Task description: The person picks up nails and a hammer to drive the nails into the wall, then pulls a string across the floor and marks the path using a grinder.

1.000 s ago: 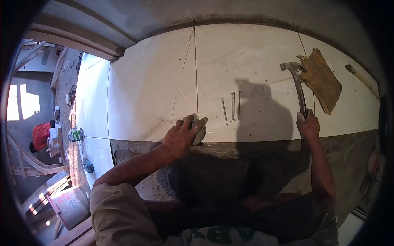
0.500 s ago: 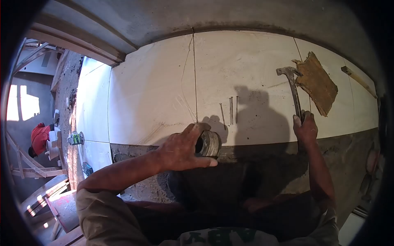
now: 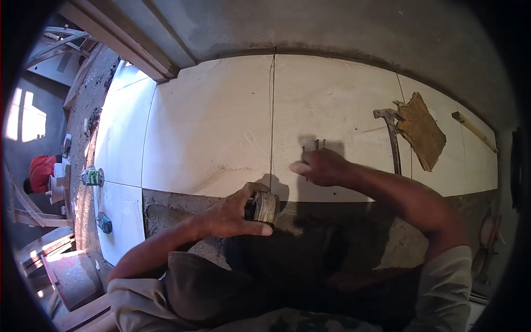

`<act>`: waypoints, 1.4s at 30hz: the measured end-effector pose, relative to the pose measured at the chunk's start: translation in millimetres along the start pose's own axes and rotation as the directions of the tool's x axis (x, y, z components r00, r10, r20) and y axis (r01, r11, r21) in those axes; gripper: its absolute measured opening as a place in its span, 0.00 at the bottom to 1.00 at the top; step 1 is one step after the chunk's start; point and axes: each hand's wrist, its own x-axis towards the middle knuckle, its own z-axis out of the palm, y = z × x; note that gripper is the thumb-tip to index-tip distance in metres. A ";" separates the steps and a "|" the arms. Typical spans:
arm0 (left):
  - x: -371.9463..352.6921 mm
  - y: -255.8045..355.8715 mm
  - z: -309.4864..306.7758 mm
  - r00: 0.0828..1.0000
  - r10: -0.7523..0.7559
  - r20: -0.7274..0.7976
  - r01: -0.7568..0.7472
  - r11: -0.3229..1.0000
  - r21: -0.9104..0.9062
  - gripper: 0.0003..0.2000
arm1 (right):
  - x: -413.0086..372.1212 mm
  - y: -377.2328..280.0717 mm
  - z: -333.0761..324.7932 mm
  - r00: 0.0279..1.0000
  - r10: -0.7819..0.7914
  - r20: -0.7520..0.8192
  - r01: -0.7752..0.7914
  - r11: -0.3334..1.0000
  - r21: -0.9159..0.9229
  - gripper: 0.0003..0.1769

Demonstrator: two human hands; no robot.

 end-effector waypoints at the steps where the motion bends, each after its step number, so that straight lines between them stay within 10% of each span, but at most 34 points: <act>1: -4.3 -4.5 3.8 1.000 0.007 -0.001 -0.007 1.000 -0.007 0.45 | 15.1 -7.6 14.8 0.999 0.005 -0.054 -0.002 0.999 0.050 0.33; 10: -23.2 -58.2 48.1 0.996 0.042 -0.073 -0.064 0.940 -0.334 0.43 | 50.1 -18.5 119.3 0.958 -0.019 -0.287 0.061 0.989 0.137 0.23; 16: -20.6 -80.5 57.6 0.994 -0.106 -0.008 0.096 0.924 -0.371 0.45 | 31.7 -31.5 129.8 0.985 0.072 -0.156 -0.043 0.983 0.179 0.20; 27: -41.3 -100.0 65.7 0.878 -0.346 0.331 0.299 0.936 0.185 0.48 | 18.3 -41.8 168.8 0.993 0.116 -0.024 -0.113 0.988 0.109 0.25; 42: -52.9 -129.4 46.2 0.847 -0.263 0.462 0.224 0.965 0.138 0.35 | 6.3 -34.1 198.6 0.993 0.086 0.076 -0.096 0.986 0.138 0.25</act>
